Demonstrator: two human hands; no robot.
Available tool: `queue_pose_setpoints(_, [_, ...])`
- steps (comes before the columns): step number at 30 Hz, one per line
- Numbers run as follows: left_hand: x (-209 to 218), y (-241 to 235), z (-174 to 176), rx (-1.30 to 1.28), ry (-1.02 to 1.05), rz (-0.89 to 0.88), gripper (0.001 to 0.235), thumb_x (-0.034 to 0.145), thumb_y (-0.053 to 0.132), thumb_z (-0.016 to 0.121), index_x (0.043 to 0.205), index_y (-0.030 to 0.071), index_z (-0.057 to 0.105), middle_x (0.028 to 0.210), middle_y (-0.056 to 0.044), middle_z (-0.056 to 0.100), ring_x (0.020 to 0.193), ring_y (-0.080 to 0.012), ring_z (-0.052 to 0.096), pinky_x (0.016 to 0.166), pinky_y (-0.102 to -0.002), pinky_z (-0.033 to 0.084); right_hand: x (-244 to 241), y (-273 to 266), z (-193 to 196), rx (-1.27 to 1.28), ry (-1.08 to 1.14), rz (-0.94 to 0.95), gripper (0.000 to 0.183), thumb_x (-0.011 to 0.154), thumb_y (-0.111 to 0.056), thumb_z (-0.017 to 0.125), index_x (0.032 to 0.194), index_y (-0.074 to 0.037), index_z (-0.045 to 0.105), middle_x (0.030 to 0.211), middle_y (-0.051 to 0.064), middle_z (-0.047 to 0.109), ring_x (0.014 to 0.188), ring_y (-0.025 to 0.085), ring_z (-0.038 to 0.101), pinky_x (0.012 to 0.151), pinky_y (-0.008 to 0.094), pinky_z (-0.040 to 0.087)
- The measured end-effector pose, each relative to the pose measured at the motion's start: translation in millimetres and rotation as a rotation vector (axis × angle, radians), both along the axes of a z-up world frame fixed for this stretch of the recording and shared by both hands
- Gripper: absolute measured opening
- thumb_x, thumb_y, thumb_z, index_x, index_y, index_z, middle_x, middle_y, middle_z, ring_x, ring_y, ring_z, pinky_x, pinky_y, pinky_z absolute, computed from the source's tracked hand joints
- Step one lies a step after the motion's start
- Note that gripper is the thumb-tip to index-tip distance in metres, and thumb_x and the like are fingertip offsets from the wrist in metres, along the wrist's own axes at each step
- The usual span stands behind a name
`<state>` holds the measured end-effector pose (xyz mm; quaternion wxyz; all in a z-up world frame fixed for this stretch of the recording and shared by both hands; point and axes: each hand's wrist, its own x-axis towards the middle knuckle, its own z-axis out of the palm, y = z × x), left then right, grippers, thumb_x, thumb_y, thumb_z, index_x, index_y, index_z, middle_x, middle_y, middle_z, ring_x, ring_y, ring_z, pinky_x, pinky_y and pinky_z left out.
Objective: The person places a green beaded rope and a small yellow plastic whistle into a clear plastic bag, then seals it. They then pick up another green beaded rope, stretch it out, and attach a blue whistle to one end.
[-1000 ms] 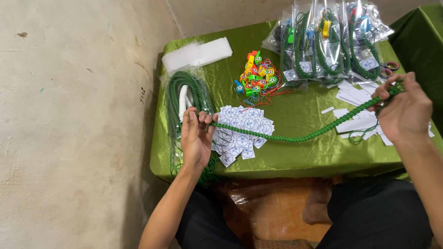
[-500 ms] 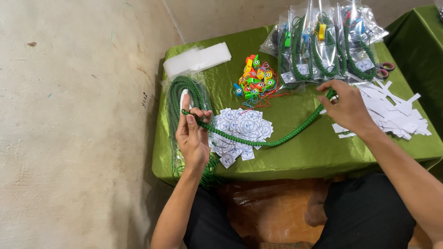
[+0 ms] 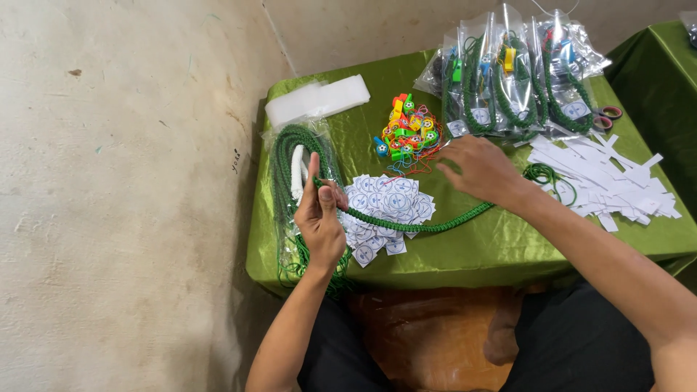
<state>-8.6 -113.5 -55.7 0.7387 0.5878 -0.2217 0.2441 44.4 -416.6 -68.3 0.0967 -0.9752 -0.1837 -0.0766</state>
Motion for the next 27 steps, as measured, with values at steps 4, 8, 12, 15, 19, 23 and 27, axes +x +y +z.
queue_pose_setpoints(4, [0,-1,-2,0.023,-0.058,0.012,0.047,0.112,0.016,0.044,0.156,0.001,0.042,0.082,-0.008,0.05,0.071,-0.0128,0.046,0.064,-0.029,0.052,33,53,11,0.188,-0.088,0.192,0.029,0.102,-0.024,0.059,0.115,-0.004,0.075,0.109,0.02,0.074,0.113,0.038,0.068,0.097,0.051,0.054])
queue_pose_setpoints(8, [2,-1,-5,0.046,-0.07,0.032,0.045,0.112,0.016,0.045,0.155,0.001,0.045,0.083,-0.009,0.053,0.071,-0.0121,0.046,0.063,-0.028,0.05,70,96,9,0.025,-0.123,0.167,0.039,0.095,-0.033,0.068,0.113,0.001,0.074,0.102,0.02,0.067,0.096,0.035,0.069,0.081,0.043,0.058])
queue_pose_setpoints(12, [-1,-3,3,0.083,-0.064,0.053,0.044,0.113,0.017,0.042,0.153,0.0,0.047,0.083,-0.009,0.053,0.071,-0.012,0.045,0.063,-0.028,0.048,95,116,-2,-0.095,-0.037,0.062,0.041,0.087,-0.04,0.074,0.1,-0.001,0.079,0.099,0.017,0.067,0.097,0.031,0.066,0.08,0.044,0.061])
queue_pose_setpoints(15, [-3,-6,3,0.104,-0.073,0.1,0.043,0.113,0.017,0.041,0.151,-0.003,0.05,0.084,-0.009,0.055,0.071,-0.0112,0.045,0.063,-0.027,0.047,106,115,-9,-0.121,-0.03,0.058,0.03,0.084,-0.028,0.077,0.095,0.0,0.079,0.095,0.017,0.067,0.095,0.033,0.065,0.077,0.046,0.061])
queue_pose_setpoints(19, [-6,-11,7,0.087,-0.062,0.067,0.044,0.114,0.017,0.039,0.152,-0.003,0.048,0.085,-0.006,0.051,0.074,-0.0099,0.04,0.068,-0.029,0.045,105,112,-6,-0.062,-0.012,0.055,0.035,0.08,-0.033,0.082,0.093,0.0,0.078,0.094,0.018,0.066,0.097,0.035,0.064,0.076,0.049,0.061])
queue_pose_setpoints(23, [-8,-16,10,0.096,-0.036,0.053,0.047,0.115,0.02,0.035,0.154,-0.002,0.044,0.087,-0.005,0.048,0.076,-0.0104,0.038,0.07,-0.029,0.044,101,112,-1,0.0,0.041,0.074,0.033,0.084,-0.025,0.08,0.105,0.001,0.078,0.102,0.019,0.066,0.101,0.033,0.062,0.082,0.046,0.06])
queue_pose_setpoints(27, [-13,-21,19,0.116,-0.014,0.06,0.05,0.115,0.024,0.032,0.157,-0.002,0.039,0.087,-0.005,0.045,0.076,-0.0112,0.037,0.069,-0.029,0.043,73,108,46,0.317,0.093,0.19,0.031,0.083,-0.014,0.082,0.111,0.0,0.076,0.111,0.023,0.067,0.105,0.038,0.061,0.085,0.047,0.056])
